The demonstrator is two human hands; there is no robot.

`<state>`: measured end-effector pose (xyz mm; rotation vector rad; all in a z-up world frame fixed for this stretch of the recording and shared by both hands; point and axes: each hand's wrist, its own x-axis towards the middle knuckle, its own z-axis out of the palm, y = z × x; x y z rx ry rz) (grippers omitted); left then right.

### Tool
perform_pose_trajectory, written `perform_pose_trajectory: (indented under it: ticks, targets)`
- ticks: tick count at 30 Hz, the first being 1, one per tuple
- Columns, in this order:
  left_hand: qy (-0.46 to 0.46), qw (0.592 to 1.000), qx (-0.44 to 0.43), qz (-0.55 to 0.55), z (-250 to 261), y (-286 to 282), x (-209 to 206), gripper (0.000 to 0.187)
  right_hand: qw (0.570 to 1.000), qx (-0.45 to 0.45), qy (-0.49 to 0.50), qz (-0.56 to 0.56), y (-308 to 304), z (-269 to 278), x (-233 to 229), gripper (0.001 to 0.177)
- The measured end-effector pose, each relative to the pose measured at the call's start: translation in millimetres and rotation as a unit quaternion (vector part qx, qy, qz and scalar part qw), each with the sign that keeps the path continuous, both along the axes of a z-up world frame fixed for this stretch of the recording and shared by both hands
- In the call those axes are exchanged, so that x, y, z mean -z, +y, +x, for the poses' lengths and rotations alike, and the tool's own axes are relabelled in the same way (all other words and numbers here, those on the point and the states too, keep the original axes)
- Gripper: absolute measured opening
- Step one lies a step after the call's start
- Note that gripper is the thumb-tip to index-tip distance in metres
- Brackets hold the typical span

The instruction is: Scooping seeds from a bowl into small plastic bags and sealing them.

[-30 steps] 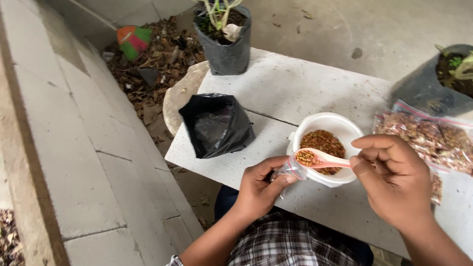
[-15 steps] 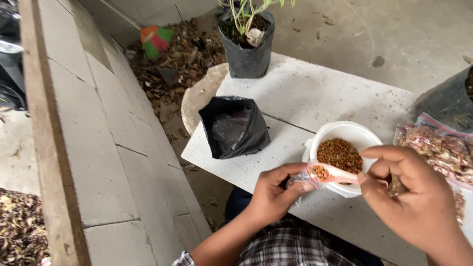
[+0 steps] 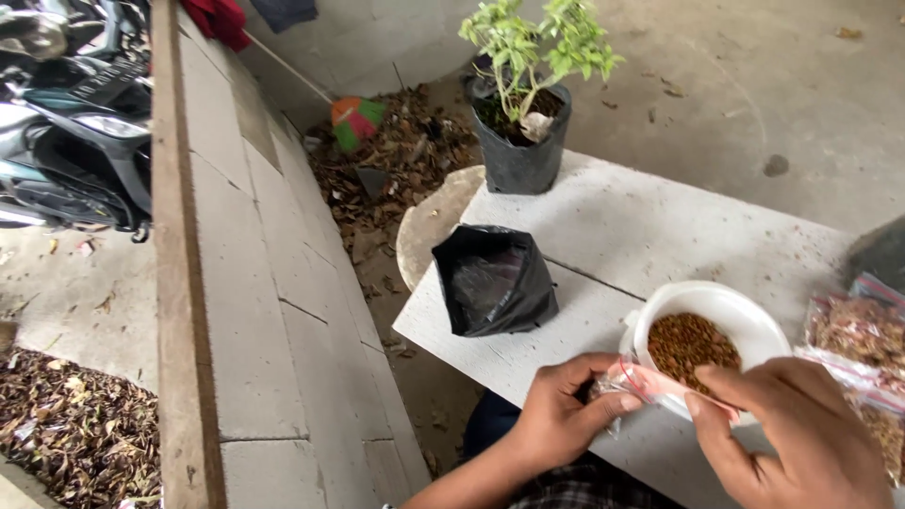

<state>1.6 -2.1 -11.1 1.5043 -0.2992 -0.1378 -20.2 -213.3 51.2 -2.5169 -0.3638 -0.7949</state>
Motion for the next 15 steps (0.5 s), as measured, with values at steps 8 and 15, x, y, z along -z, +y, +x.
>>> perform_pose_trajectory:
  ticks: [8,15]
  targets:
    - [0.042,0.999,0.022,-0.027,0,2,4,0.032,0.992,-0.074,-0.096,0.035,9,7,-9,0.021]
    - [0.058,0.995,0.033,-0.078,1,0,19,0.033,0.99,-0.056,-0.118,0.057,0,11,16,0.02]
